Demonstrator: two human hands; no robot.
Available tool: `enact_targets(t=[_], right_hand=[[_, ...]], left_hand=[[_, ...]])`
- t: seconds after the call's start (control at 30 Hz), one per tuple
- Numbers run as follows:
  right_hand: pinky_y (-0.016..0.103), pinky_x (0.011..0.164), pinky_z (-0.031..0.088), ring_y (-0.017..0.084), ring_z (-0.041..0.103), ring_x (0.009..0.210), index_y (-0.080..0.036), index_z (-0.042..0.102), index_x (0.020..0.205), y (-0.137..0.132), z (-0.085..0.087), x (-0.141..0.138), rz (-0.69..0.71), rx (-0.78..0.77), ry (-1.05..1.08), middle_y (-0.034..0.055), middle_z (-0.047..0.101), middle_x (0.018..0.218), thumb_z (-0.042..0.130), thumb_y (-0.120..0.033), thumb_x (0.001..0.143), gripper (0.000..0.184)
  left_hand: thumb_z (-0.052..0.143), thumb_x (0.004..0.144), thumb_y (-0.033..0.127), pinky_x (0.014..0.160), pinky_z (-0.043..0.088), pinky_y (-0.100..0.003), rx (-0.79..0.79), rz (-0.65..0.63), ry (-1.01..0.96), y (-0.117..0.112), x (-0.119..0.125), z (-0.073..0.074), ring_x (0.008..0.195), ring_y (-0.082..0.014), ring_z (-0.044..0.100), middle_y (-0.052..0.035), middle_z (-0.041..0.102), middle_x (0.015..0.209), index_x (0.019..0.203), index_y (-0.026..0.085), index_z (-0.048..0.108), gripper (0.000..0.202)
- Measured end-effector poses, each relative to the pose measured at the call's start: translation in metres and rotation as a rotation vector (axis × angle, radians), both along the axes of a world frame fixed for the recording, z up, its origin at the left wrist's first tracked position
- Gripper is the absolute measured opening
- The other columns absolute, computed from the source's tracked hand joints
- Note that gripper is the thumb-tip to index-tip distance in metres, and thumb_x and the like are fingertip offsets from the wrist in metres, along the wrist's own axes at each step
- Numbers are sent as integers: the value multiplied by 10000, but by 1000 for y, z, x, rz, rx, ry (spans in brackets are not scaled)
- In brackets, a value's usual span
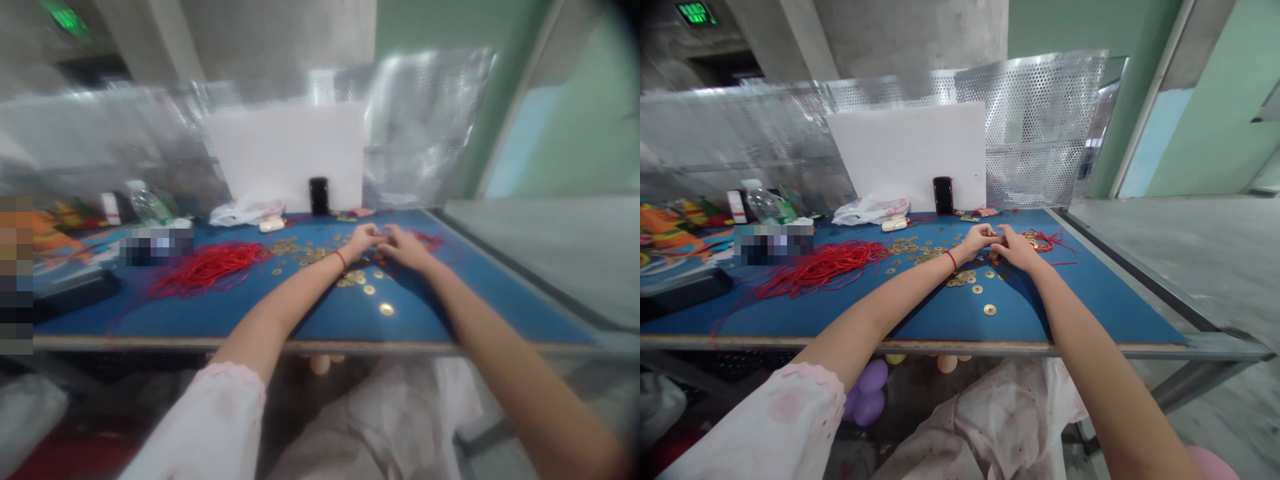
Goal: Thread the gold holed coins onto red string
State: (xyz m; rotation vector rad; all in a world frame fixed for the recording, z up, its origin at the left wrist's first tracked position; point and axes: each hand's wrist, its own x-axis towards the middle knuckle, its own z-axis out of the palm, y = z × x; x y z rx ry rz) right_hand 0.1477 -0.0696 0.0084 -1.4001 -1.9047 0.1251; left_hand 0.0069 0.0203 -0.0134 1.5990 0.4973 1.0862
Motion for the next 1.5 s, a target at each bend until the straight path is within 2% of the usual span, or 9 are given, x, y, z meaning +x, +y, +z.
enact_targets(t=[0.13,0.23,0.3,0.53,0.67,0.73,0.87,1.07,1.5], right_hand=[[277,677,403,206,605,766,-172,657,922,3,-1,12,-43,0,-164,90,706,876,555,-367,851,231],[256,586,325,174,546,656,-179,640,705,4,1,22,-81,-35,-237,69,668,712,505,-437,878,339],[254,562,293,159,512,622,-177,616,648,5,2,25,-81,-45,-233,53,637,656,492,-429,877,363],[251,572,297,148,494,605,-165,625,666,6,3,22,-70,7,-103,26,608,624,485,-360,847,302],[258,585,305,162,510,637,-167,641,681,4,5,23,-126,36,-78,44,635,663,481,-352,843,294],[260,590,309,167,517,650,-168,651,691,4,6,24,-166,50,-61,51,644,681,479,-356,843,297],[260,585,307,169,517,643,-168,681,719,6,5,26,-213,38,-42,56,651,682,463,-351,844,311],[253,570,304,168,520,639,-173,708,710,7,3,30,-260,-5,-14,53,659,673,483,-381,827,328],[254,536,313,144,472,531,-146,681,600,7,7,33,-319,-94,202,-4,495,465,547,-394,753,320]], left_hand=[[875,458,306,680,425,-257,-36,-39,5,-2,0,1,657,-105,572,19,611,657,624,143,464,472],[889,445,312,708,439,-271,-43,-59,12,-4,-1,2,690,-116,595,3,636,697,649,133,496,477],[893,447,322,713,443,-270,-50,-65,4,-6,0,4,695,-118,600,3,636,701,680,129,523,478],[829,589,436,662,442,-248,-143,-119,36,-16,0,11,652,-102,588,-2,635,721,853,128,618,456],[886,494,361,690,469,-277,-138,-189,72,-17,0,9,669,-120,615,-26,668,752,839,115,628,496],[894,475,356,670,472,-276,-128,-152,70,-16,-1,8,637,-112,604,-15,657,712,809,112,631,490],[851,564,405,645,465,-260,-92,-62,35,-14,-1,9,604,-99,583,-17,645,669,787,109,651,420],[813,635,380,640,463,-247,-153,98,-96,-9,0,10,596,-96,583,-4,642,659,770,126,644,334],[768,689,378,552,409,-228,-103,218,-69,-5,0,8,546,-88,515,17,585,599,735,136,649,274]])
